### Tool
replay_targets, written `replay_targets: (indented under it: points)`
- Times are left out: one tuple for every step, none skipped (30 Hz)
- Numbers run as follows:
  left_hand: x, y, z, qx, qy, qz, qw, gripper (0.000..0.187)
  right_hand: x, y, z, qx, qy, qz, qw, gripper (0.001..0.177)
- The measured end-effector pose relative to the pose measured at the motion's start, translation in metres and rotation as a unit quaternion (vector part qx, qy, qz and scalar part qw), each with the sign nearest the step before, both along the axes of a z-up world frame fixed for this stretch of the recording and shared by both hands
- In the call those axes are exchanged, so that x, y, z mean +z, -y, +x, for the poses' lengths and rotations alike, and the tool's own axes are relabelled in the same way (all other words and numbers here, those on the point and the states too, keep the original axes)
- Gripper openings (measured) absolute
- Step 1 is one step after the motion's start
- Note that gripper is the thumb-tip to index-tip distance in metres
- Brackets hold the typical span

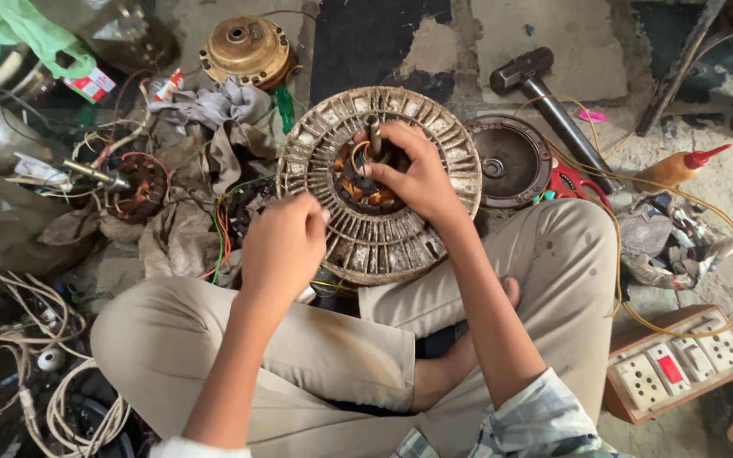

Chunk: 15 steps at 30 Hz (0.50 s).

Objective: The person sits on the floor and works on a large circular electrical component, manipulating wires and parts with their hands. They also handle a smaller cylindrical component and a piece of cloth, moving items around on the floor.

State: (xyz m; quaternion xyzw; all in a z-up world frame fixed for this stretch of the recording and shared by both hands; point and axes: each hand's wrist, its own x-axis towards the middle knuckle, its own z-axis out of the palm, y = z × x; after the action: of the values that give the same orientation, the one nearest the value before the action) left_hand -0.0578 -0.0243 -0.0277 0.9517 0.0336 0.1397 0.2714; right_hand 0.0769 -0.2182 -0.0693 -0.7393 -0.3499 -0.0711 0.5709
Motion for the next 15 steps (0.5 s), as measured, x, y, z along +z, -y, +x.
replay_targets:
  points:
    - [0.007,-0.001,-0.008,-0.034,0.053,0.022,0.998,0.019,0.001,-0.001,0.001,0.002,0.001,0.002,1.000,0.041]
    - [0.014,-0.002,-0.018,-0.068,0.104,0.042,0.991,0.024,0.000,-0.001,0.001,0.004,0.000,0.002,1.000,0.040]
    - [0.023,-0.002,-0.023,-0.102,0.154,0.061,0.981,0.030,0.001,0.000,0.000,0.005,-0.001,0.002,1.000,0.040]
    - [0.031,-0.002,-0.025,-0.095,0.159,0.033,0.982,0.034,0.001,-0.001,0.000,0.002,-0.006,0.001,1.000,0.040]
    - [0.038,-0.002,-0.023,-0.087,0.163,0.005,0.983,0.037,0.001,-0.001,-0.001,-0.001,-0.011,0.000,1.000,0.040]
    - [0.045,0.001,-0.017,-0.080,0.169,-0.025,0.982,0.040,0.001,-0.001,-0.001,-0.004,-0.015,-0.002,1.000,0.041]
    - [0.050,0.005,-0.008,-0.057,0.103,-0.091,0.989,0.040,0.001,-0.001,-0.002,0.003,-0.018,0.000,1.000,0.041]
    - [0.053,0.009,0.005,-0.037,0.037,-0.157,0.986,0.040,0.000,0.000,-0.002,0.009,-0.019,0.002,1.000,0.041]
    - [0.055,0.010,0.019,-0.017,-0.030,-0.221,0.975,0.042,-0.002,0.002,-0.001,0.014,-0.019,0.004,1.000,0.042]
    - [0.055,0.010,0.037,-0.042,-0.069,-0.229,0.970,0.044,-0.005,0.003,0.001,0.002,-0.013,0.001,1.000,0.043]
    - [0.054,0.010,0.059,-0.067,-0.107,-0.236,0.963,0.046,-0.010,0.002,0.004,-0.010,-0.006,-0.002,1.000,0.045]
    - [0.051,0.010,0.075,-0.091,-0.146,-0.243,0.955,0.050,-0.015,0.001,0.006,-0.021,0.000,-0.005,1.000,0.047]
    - [0.045,0.011,0.086,-0.119,-0.159,-0.262,0.944,0.045,-0.020,0.002,0.006,-0.018,-0.008,-0.008,1.000,0.047]
    - [0.039,0.011,0.098,-0.148,-0.169,-0.279,0.934,0.041,-0.024,0.004,0.008,-0.015,-0.013,-0.011,1.000,0.047]
    - [0.032,0.011,0.105,-0.177,-0.178,-0.296,0.922,0.037,-0.028,0.006,0.011,-0.012,-0.017,-0.014,1.000,0.047]
